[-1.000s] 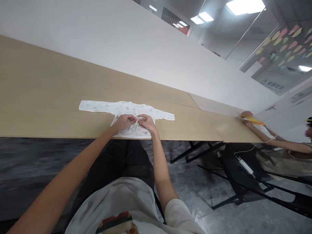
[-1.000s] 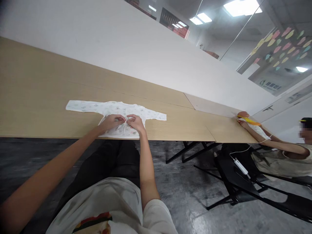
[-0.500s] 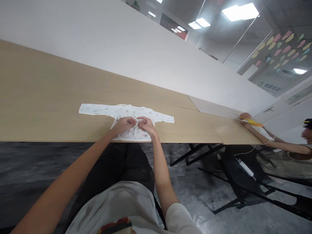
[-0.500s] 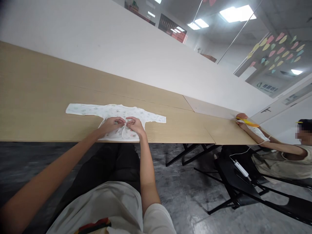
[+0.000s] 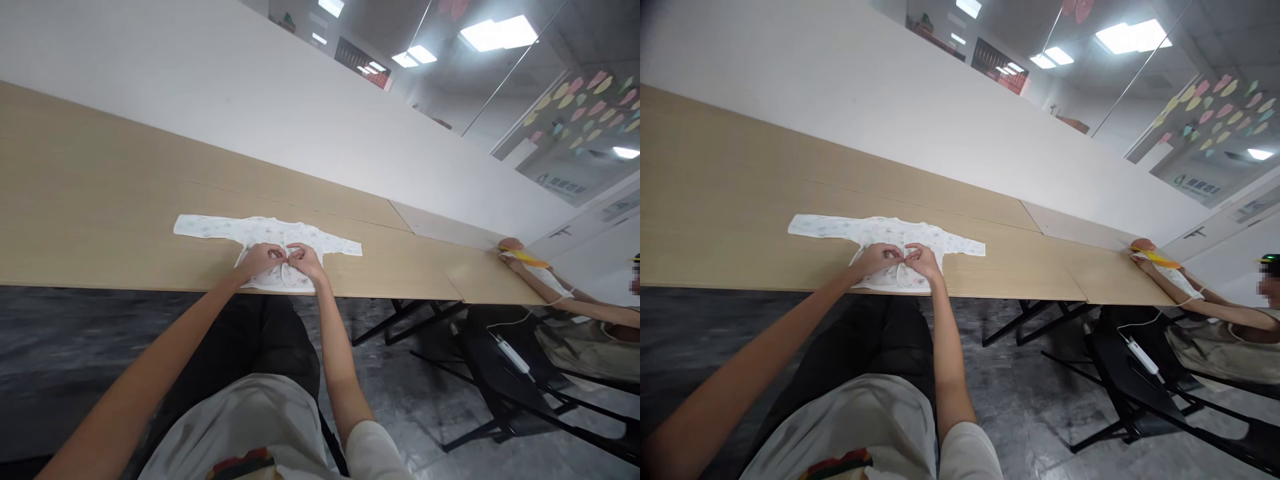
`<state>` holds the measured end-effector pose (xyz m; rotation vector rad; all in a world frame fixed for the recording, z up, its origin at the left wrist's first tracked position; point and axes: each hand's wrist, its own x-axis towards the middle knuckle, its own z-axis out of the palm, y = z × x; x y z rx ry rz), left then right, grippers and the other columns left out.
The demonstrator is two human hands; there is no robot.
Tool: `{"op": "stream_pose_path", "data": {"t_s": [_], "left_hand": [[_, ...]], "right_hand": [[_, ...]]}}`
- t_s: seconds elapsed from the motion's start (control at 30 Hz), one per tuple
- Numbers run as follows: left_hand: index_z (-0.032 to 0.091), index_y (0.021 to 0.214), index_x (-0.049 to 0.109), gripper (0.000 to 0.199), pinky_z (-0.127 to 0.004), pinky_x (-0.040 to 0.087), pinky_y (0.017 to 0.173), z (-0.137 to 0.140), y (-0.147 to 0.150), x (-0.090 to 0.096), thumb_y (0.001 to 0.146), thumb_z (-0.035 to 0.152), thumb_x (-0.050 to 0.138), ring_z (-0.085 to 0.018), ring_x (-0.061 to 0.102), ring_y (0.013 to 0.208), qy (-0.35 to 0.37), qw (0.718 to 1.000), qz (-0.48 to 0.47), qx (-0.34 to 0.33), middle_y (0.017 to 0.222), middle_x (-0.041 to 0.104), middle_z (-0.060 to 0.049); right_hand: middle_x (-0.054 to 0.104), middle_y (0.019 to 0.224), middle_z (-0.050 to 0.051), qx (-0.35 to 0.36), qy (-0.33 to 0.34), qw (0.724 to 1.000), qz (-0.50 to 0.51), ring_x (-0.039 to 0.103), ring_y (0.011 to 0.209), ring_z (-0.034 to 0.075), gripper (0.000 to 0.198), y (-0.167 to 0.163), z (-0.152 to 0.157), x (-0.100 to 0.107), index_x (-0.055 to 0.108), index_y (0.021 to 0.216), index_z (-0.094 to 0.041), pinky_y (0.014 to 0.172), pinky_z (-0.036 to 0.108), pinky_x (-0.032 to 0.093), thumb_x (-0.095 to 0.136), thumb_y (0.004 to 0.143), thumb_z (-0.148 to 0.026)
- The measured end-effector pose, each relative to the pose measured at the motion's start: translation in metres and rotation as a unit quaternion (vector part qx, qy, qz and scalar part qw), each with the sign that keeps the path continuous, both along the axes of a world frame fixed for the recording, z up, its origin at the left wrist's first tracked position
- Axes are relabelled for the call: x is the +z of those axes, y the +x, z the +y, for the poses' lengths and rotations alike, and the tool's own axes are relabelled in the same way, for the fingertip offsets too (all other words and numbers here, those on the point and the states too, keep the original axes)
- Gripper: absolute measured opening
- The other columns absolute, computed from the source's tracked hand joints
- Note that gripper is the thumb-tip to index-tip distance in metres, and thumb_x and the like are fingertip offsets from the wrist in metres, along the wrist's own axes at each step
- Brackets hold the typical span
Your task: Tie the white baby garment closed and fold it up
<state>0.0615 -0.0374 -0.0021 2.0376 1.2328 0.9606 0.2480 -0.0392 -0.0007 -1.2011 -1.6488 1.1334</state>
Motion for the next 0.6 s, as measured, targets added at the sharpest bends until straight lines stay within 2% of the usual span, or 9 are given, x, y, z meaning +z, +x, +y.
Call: {"op": "stream_pose_path", "data": {"t_s": [0.27,0.6], "left_hand": [[0.020,0.081,0.078,0.036,-0.030,0.046,0.073,0.0002,0.0007,0.0000,0.072,0.046,0.056,-0.022,0.065,0.076,0.014,0.997,0.068,0.029,0.083,0.075,-0.007],[0.020,0.076,0.075,0.032,-0.031,0.047,0.071,-0.0024,0.0019,0.0033,0.069,0.043,0.055,-0.021,0.062,0.073,0.025,0.997,0.069,0.036,0.076,0.071,-0.006]], "right_hand": [[0.061,0.066,-0.007,-0.007,-0.025,1.000,0.018,0.047,0.050,0.007,0.042,-0.0013,-0.0004,0.0026,0.063,0.104,-0.018,0.046,0.016,0.035,0.067,0.062,-0.018],[0.059,0.064,-0.010,-0.012,-0.045,0.998,0.034,0.043,0.043,0.004,0.039,-0.0009,0.0001,0.0045,0.060,0.100,-0.019,0.042,0.015,0.032,0.064,0.061,-0.015]]}}
